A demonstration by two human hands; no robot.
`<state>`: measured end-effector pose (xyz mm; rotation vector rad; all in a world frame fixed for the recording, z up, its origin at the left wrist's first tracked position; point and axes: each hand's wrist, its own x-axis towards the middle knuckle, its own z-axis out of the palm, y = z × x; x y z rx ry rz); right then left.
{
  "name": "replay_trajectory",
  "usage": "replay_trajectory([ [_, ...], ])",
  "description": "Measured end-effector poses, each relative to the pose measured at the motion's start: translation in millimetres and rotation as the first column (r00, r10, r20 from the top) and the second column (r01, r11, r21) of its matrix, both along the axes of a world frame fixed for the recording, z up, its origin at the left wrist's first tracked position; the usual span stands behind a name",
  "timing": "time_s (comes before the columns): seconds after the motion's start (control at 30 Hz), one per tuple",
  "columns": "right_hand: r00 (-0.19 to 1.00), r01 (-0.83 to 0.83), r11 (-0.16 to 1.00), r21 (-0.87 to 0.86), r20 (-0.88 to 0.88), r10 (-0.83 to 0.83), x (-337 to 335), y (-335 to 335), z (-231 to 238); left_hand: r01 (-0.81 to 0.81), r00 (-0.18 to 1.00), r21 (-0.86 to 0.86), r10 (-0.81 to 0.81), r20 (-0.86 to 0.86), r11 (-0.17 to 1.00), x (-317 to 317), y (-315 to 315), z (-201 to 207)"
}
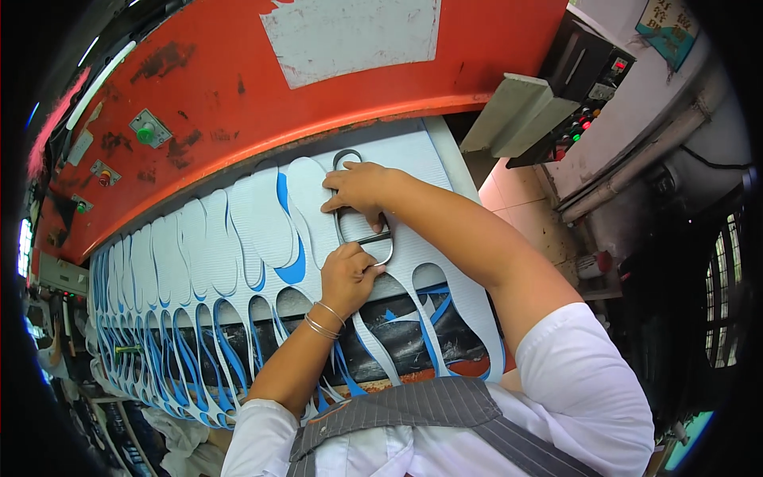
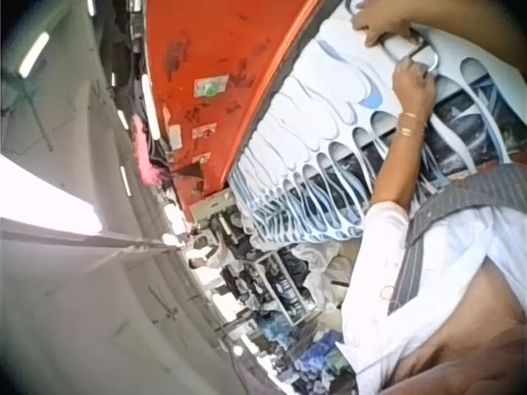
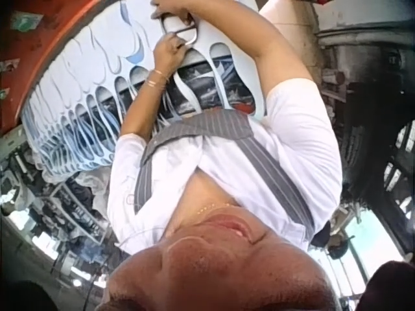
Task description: The recorder sorts shoe insoles, puts them in a plastic bag, applies a sticker, and then uses an industrial press to cut shoe components from a material sheet.
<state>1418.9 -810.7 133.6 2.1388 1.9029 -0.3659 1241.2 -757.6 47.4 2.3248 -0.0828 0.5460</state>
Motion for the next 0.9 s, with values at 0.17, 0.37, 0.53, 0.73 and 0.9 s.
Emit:
replay_trajectory([
  [0.17,0.993,-0.098,0.988,0.118,-0.051,0.105,23.4,5.5,-11.6,0.029,0.97,0.015,-0.032,0.24,0.999,17.5,4.4,36.5],
  [0.37,0.963,-0.041,0.828,0.56,-0.198,0.181,23.0,-4.6,-46.0,-0.119,0.982,-0.21,0.146,0.117,0.97,1.4,-5.7,17.6],
  [0.53,0.931,0.009,0.567,0.823,-0.214,0.296,23.5,-22.4,-67.6,-0.268,0.963,0.173,0.261,0.062,0.948,-20.1,-14.5,-17.1],
  [0.73,0.72,0.613,-0.412,0.674,-0.691,-0.06,36.1,-51.1,-7.0,-0.158,0.987,0.431,0.134,0.086,0.888,-10.4,-6.2,18.1],
  [0.9,0.547,0.792,-0.118,0.599,-0.782,-0.298,34.1,-93.6,24.7,0.128,0.948,0.609,0.084,-0.307,0.783,60.1,-2.6,50.6],
])
